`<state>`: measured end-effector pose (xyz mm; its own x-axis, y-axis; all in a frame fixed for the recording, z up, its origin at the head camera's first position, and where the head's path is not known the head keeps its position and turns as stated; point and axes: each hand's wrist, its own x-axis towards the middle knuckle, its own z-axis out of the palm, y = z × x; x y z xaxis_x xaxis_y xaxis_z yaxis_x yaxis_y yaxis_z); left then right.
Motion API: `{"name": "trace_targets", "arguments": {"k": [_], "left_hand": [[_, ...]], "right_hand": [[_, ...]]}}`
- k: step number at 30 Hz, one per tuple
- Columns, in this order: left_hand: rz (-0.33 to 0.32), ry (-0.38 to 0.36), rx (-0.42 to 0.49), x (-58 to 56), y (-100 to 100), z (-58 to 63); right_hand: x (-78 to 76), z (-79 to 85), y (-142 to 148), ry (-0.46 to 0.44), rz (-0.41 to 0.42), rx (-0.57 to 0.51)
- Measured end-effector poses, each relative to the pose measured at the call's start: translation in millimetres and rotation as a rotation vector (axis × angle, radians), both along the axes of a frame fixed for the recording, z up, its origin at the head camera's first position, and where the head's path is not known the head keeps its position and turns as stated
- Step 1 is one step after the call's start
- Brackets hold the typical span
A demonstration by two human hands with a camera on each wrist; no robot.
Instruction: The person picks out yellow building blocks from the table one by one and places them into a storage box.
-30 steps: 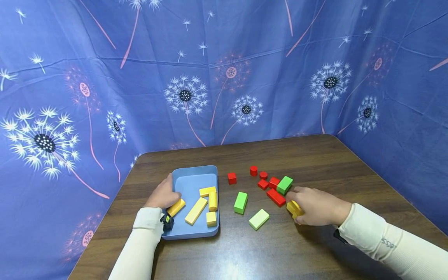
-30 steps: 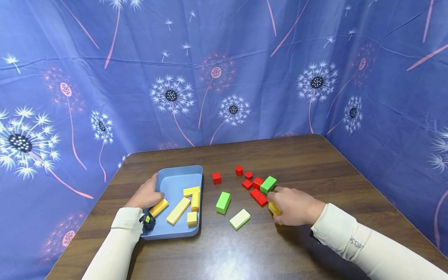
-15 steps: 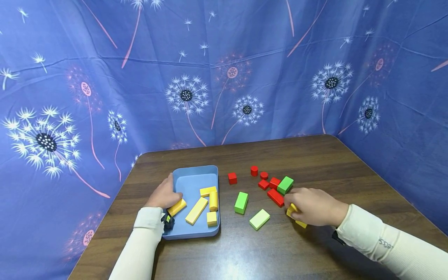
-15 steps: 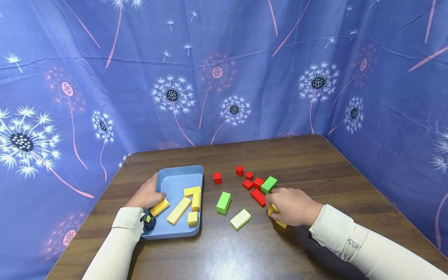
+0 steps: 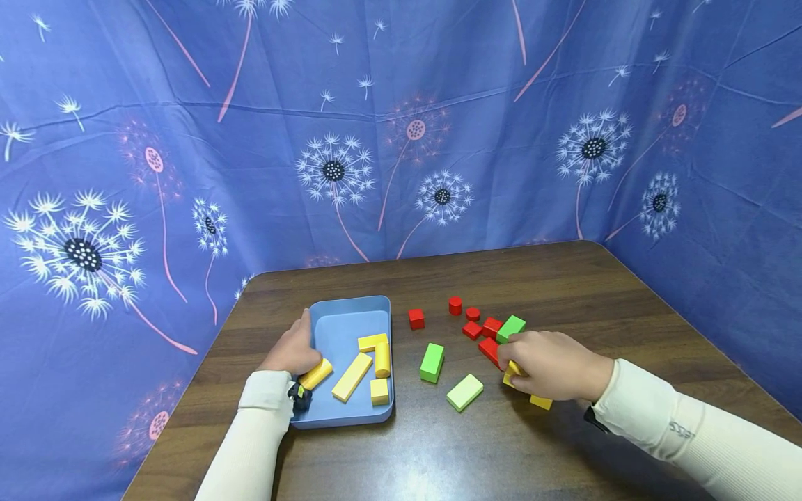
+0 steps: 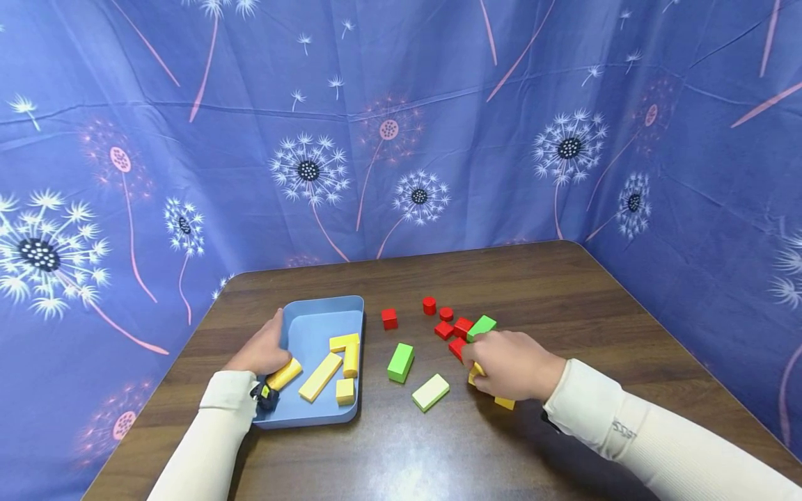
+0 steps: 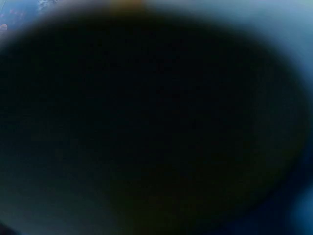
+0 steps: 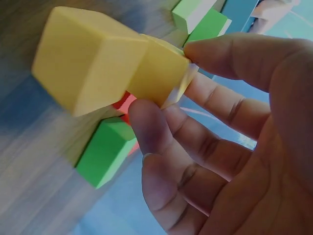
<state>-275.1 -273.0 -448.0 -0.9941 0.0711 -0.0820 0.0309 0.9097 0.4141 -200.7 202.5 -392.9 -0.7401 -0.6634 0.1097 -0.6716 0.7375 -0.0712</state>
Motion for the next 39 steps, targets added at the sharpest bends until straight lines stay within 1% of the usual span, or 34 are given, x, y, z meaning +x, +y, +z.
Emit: {"name": "trace_targets", "arguments": {"k": [9,15,20,26,31,39], "left_hand": [[0.007,0.003,-0.006,-1.6,-1.6,-2.6],[0.01,0.004,-0.006,-0.6,-2.6,-4.5],[0.014,0.004,0.0,-0.2,-1.2,-4.1],[0.014,0.017,-0.001,-0.8,0.3,-2.5],[0.014,0.015,-0.003,-0.3,1.5,0.2],[0.017,0.01,0.005,-1.8,0.6,-1.7]], "right_hand": [[-0.2,9.0,-20.8,0.053,0.063,0.012],[-1.7,15.0,-50.2,0.068,0.149,-0.013],[-4.3,16.3,-73.5,0.056,0.192,-0.022],[-6.5,15.9,-92.8,0.046,0.222,-0.023],[-7.4,19.5,-102.9,0.043,0.237,-0.023],[-6.7,26.0,-118.0,0.045,0.265,-0.015]]}}
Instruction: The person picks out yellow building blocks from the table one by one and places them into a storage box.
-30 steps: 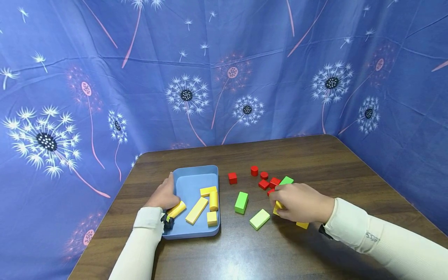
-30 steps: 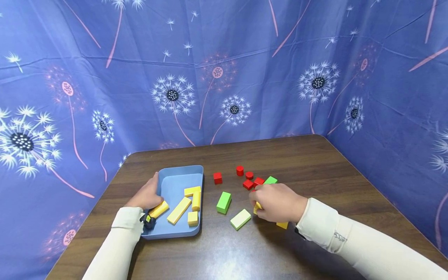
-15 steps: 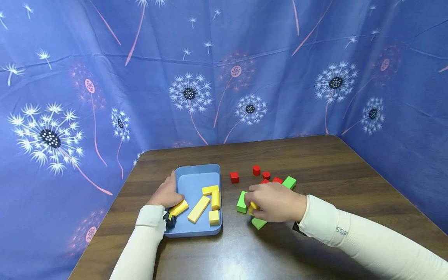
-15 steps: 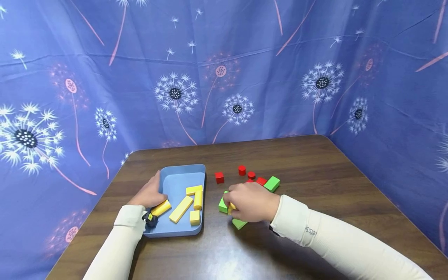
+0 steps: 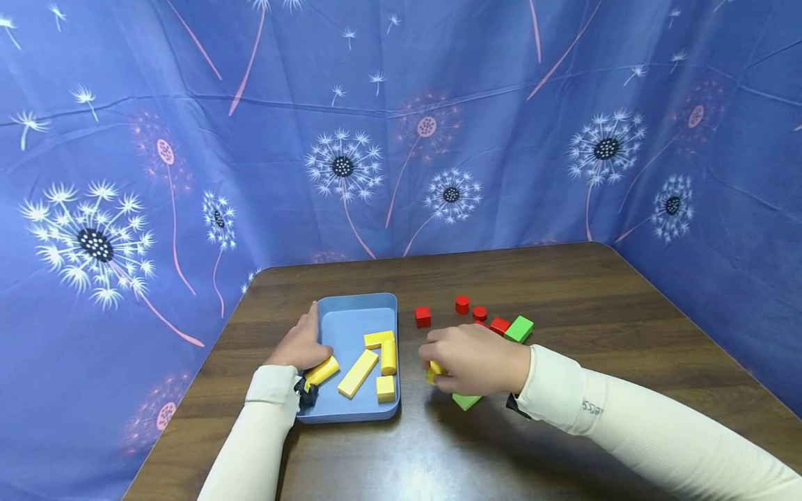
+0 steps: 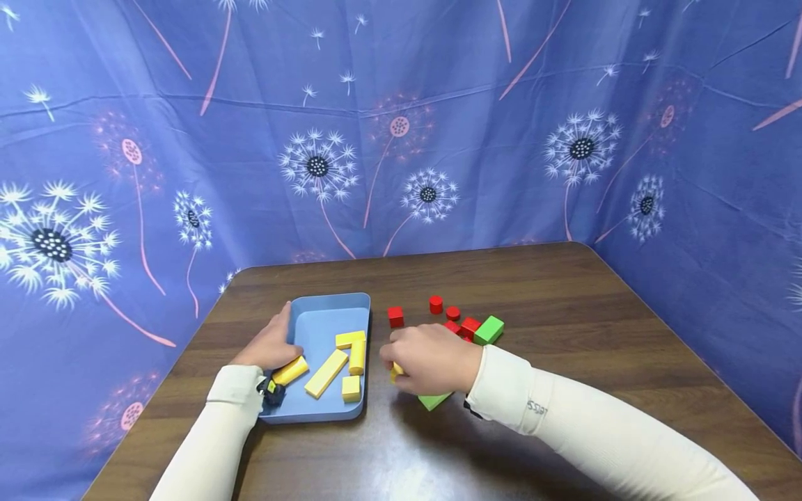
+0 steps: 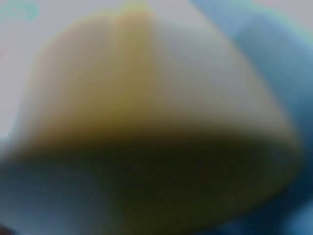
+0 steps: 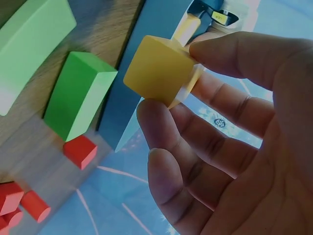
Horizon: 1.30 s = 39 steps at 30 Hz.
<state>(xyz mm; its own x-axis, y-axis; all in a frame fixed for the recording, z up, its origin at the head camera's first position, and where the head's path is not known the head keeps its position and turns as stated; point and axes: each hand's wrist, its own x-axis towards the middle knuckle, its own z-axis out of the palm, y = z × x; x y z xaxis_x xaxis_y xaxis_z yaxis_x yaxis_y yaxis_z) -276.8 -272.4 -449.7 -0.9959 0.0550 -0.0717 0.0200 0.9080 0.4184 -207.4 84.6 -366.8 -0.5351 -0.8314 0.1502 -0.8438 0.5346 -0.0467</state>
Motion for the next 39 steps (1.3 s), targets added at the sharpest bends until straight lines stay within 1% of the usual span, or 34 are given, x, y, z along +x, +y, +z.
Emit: {"name": "trace_targets", "arguments": {"k": [8,13,18,29,39], "left_hand": [[-0.003,-0.002,-0.006,1.7,1.7,1.5],[-0.007,-0.003,-0.009,1.9,2.3,1.2],[-0.012,-0.001,-0.014,1.9,2.7,1.0],[-0.008,-0.009,-0.009,2.0,1.6,0.8],[-0.011,-0.002,-0.028,1.6,0.1,0.7]], "right_hand": [[3.6,1.2,-15.4,-0.024,0.033,-0.001],[5.4,0.1,-25.1,-0.001,0.059,0.005],[5.9,-3.0,-34.9,0.013,0.073,-0.008],[6.9,-11.1,-53.2,-0.016,0.092,0.0],[7.4,-14.9,-65.2,-0.007,0.133,-0.001]]}}
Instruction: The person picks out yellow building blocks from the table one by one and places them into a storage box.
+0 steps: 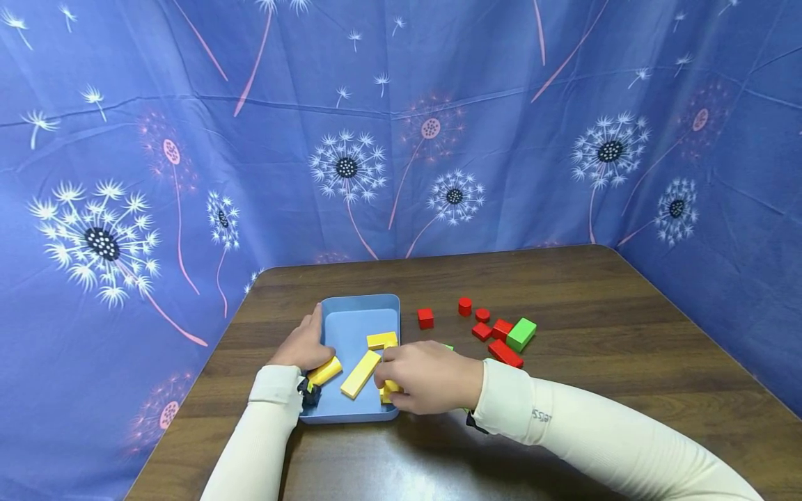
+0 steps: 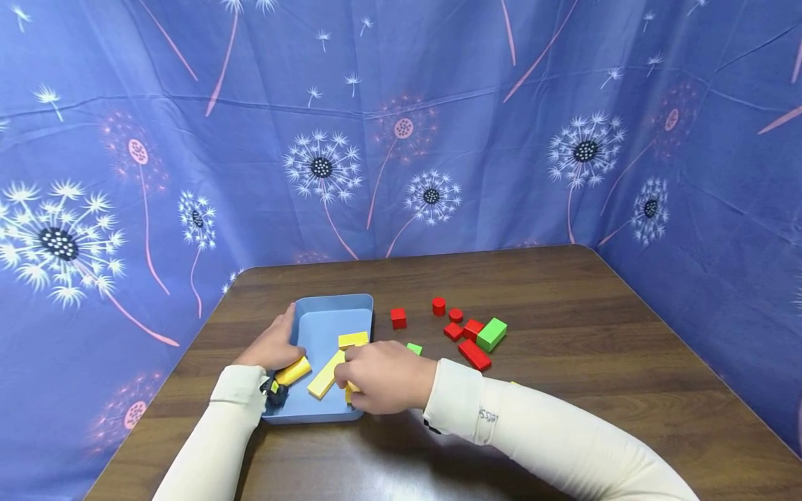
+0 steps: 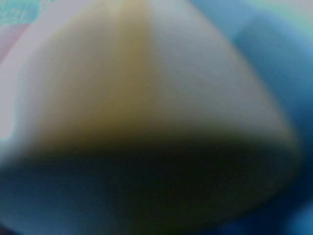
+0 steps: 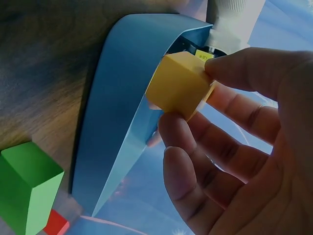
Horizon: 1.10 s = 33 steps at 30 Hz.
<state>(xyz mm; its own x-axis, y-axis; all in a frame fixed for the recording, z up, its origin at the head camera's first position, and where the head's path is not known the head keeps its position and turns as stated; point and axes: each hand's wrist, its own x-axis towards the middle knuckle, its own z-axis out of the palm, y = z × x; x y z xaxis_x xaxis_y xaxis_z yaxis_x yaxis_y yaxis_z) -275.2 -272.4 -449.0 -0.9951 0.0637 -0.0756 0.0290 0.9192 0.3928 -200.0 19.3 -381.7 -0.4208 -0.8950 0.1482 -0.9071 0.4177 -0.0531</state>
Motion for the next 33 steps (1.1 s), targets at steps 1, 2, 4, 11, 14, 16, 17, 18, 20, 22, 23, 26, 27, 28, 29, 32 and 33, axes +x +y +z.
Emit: {"name": "trace_targets", "arguments": {"k": [1,2,4,11,14,16,17,18,20,22,23,26,27,28,29,32,33], "left_hand": [[-0.001,0.0,0.0,0.2,0.2,0.1],[-0.001,0.0,0.002,0.5,0.4,0.2],[0.002,-0.001,0.006,1.1,0.8,0.9],[0.004,0.0,0.017,1.8,0.5,0.3],[0.007,-0.003,0.018,2.5,1.0,0.4],[0.006,-0.004,0.021,3.2,1.3,0.7],[0.008,-0.005,0.023,3.2,1.5,0.7],[0.009,-0.005,0.022,3.5,1.5,0.7],[0.01,-0.006,0.021,3.1,0.7,0.0],[0.014,-0.01,0.019,2.4,-0.3,-0.6],[0.018,-0.013,0.02,2.1,-0.4,-0.6],[0.017,-0.014,0.018,1.5,-0.3,0.1],[0.017,-0.013,0.017,1.4,0.0,0.3],[0.017,-0.012,0.017,0.9,0.2,0.4],[0.016,-0.009,0.016,0.6,0.3,0.4],[0.014,-0.001,0.013,-0.8,-0.5,-0.6],[0.014,0.0,0.012,-1.2,-0.9,-1.0]], "right_hand": [[0.1,-0.3,-1.0,-0.003,0.004,0.001],[0.3,-0.6,-2.1,-0.005,0.007,0.003],[0.7,-1.1,-4.3,-0.011,0.014,0.007],[0.3,-4.9,-10.3,-0.044,0.022,0.027],[-1.5,-8.1,-11.9,-0.059,0.017,0.032],[-2.3,-10.2,-12.6,-0.057,0.017,0.035],[-2.7,-11.3,-13.0,-0.055,0.018,0.036],[-3.1,-12.5,-13.5,-0.05,0.018,0.037],[-3.6,-14.4,-14.5,-0.034,0.02,0.039],[-4.2,-15.6,-15.4,-0.023,0.015,0.046],[-4.2,-15.9,-15.8,-0.02,0.013,0.052],[-4.6,-16.6,-16.3,-0.008,0.004,0.067],[-4.8,-16.8,-16.3,-0.006,0.001,0.07],[-4.8,-17.1,-16.3,-0.003,-0.001,0.072],[-5.1,-17.5,-16.5,-0.003,-0.003,0.071],[-6.1,-18.7,-17.0,0.0,-0.005,0.065],[-6.5,-19.1,-17.2,0.0,-0.005,0.065]]}}
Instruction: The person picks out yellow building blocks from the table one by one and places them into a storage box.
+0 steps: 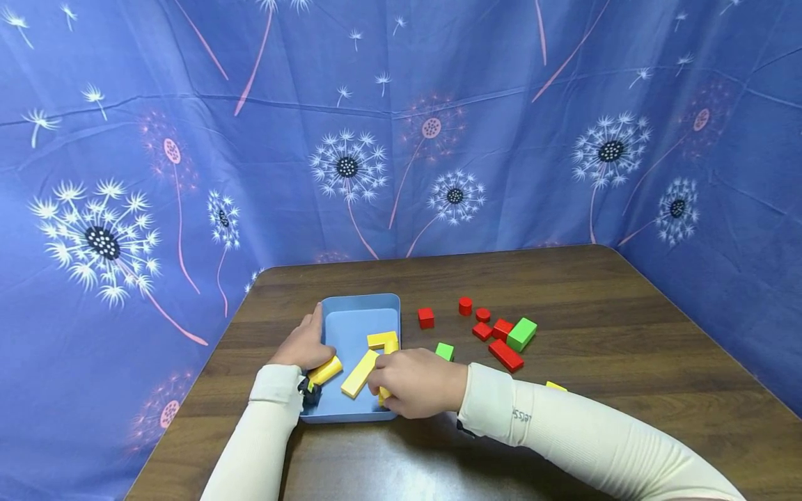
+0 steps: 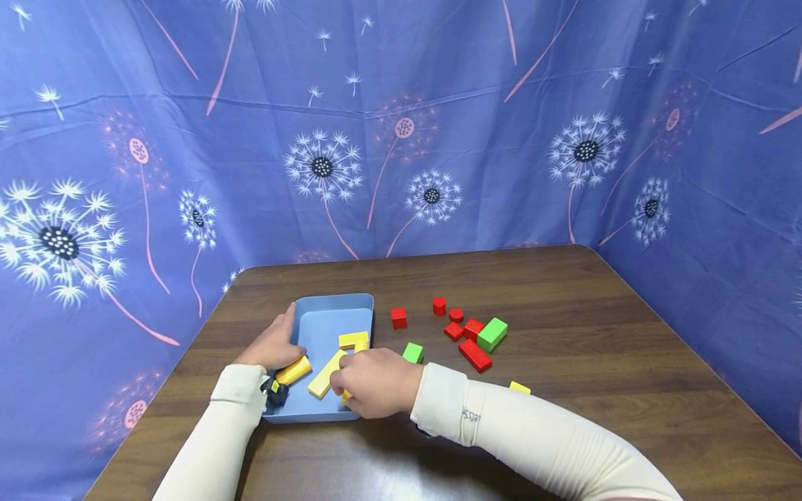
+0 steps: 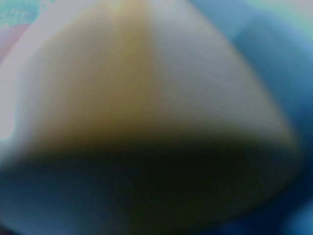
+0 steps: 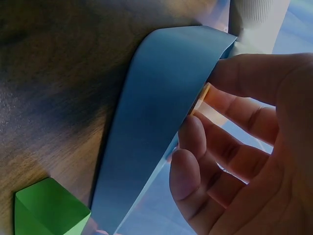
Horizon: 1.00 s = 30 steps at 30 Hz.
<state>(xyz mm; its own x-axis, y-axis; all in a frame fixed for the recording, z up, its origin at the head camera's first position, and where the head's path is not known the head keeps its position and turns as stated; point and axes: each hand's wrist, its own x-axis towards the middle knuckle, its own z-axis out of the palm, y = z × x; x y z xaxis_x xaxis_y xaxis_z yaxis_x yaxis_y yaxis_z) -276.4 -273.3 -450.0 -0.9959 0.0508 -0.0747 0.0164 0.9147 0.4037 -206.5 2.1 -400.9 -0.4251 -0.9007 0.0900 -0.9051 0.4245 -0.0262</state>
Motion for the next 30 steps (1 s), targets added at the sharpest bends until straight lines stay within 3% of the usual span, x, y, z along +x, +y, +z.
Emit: {"name": "trace_targets", "arguments": {"k": [30], "left_hand": [[-0.005,0.014,-0.009,2.5,1.7,1.4]], "right_hand": [[-3.5,-7.5,-2.6,0.024,-0.054,-0.01]]}}
